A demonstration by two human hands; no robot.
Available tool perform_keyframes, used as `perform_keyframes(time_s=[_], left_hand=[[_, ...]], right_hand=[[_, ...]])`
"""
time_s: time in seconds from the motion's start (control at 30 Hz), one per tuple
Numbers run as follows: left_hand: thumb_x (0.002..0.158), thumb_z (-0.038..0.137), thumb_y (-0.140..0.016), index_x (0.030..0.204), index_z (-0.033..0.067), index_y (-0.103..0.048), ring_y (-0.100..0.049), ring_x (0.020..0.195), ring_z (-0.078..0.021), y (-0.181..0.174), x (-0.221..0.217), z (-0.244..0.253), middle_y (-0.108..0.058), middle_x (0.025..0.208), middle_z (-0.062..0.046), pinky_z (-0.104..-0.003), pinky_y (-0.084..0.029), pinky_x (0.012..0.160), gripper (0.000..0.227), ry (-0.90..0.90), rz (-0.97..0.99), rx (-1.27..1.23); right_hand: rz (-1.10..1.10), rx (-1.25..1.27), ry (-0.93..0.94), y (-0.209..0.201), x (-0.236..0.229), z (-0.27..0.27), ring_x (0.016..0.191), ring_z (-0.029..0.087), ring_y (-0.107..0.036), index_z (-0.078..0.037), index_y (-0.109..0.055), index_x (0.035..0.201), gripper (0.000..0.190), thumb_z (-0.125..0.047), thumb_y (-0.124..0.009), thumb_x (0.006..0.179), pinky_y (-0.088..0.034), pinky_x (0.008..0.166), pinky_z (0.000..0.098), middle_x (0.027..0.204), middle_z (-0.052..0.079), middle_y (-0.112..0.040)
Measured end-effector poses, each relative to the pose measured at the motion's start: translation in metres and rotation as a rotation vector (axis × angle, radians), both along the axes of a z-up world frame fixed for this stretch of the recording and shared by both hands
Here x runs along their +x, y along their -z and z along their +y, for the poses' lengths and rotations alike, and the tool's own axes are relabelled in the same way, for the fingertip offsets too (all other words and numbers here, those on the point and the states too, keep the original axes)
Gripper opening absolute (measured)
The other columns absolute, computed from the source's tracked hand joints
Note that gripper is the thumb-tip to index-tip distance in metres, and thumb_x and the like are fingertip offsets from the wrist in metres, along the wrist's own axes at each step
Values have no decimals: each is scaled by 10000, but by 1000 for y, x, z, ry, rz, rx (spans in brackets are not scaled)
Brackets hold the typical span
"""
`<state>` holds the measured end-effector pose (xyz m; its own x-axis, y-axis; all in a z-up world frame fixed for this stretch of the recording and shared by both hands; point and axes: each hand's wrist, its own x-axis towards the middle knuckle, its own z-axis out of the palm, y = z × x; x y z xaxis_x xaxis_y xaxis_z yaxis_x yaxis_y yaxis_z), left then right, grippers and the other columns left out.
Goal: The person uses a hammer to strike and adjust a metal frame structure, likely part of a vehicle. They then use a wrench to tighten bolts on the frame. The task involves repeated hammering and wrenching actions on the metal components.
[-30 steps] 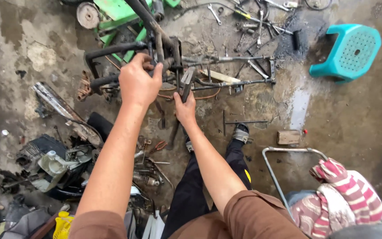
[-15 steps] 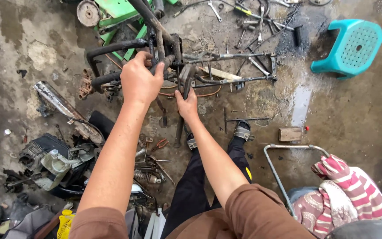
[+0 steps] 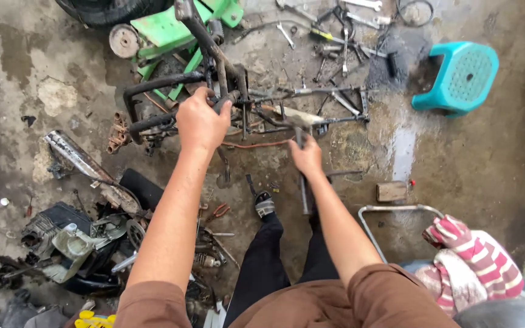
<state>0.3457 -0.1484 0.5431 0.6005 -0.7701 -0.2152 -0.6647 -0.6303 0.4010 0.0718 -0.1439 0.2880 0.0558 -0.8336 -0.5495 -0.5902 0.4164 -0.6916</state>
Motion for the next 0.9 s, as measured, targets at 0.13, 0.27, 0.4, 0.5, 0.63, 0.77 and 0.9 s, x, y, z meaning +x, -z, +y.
perform_keyframes(time_s=[0.13, 0.27, 0.4, 0.5, 0.63, 0.77, 0.9], left_hand=[[846, 394, -786, 1102, 122, -721, -749, 928, -346, -1, 4, -7, -765, 898, -96, -491, -605, 829, 380, -4, -4, 54], [852, 399, -774, 1131, 127, -718, -749, 956, -344, -10, 2, -7, -775, 941, -102, -498, -597, 850, 394, -30, 10, 149], [847, 357, -766, 1179, 159, -717, -750, 984, -327, -23, -3, -11, -785, 980, -92, -494, -600, 861, 390, -68, 77, 273], [855, 286, -765, 1267, 126, -690, -738, 1025, -348, -37, -11, -21, -778, 1056, -133, -496, -603, 871, 448, -100, 152, 314], [874, 283, -746, 1403, 90, -617, -711, 1089, -389, -49, -9, -27, -754, 1155, -189, -533, -575, 940, 578, -122, 192, 368], [876, 272, -742, 1445, 77, -571, -704, 1095, -417, -61, -12, -39, -747, 1179, -189, -542, -566, 962, 625, -141, 207, 345], [887, 252, -747, 1431, 66, -597, -699, 1100, -419, -61, -13, -31, -733, 1179, -231, -548, -577, 917, 594, -156, 228, 320]], right_hand=[[-333, 308, 440, -20, -24, -32, 637, 332, -758, 13, -613, 1167, 406, -365, -560, 1028, -666, 537, 477, 922, 254, -750], [-522, 550, 607, 44, -17, -79, 504, 131, -591, -28, -537, 1224, 390, -376, -437, 1079, -572, 430, 286, 799, 107, -605], [-358, 618, 243, 7, 55, -99, 614, 223, -713, -6, -558, 1286, 554, -463, -596, 974, -602, 464, 354, 936, 226, -696], [-408, 775, 64, -35, 94, -109, 496, 156, -608, -28, -574, 1249, 538, -483, -643, 972, -503, 362, 276, 815, 151, -654], [-581, 910, 296, 44, 96, -105, 427, 10, -375, -55, -605, 1203, 413, -425, -476, 1071, -342, 356, 167, 684, -54, -422], [-493, 924, 55, -26, 75, -120, 371, 45, -468, -96, -625, 930, 369, -458, -600, 997, -412, 310, 215, 564, -35, -480], [-505, 907, 93, 16, 74, -105, 319, 64, -431, -87, -529, 892, 380, -426, -479, 1056, -403, 305, 232, 500, -32, -433]])
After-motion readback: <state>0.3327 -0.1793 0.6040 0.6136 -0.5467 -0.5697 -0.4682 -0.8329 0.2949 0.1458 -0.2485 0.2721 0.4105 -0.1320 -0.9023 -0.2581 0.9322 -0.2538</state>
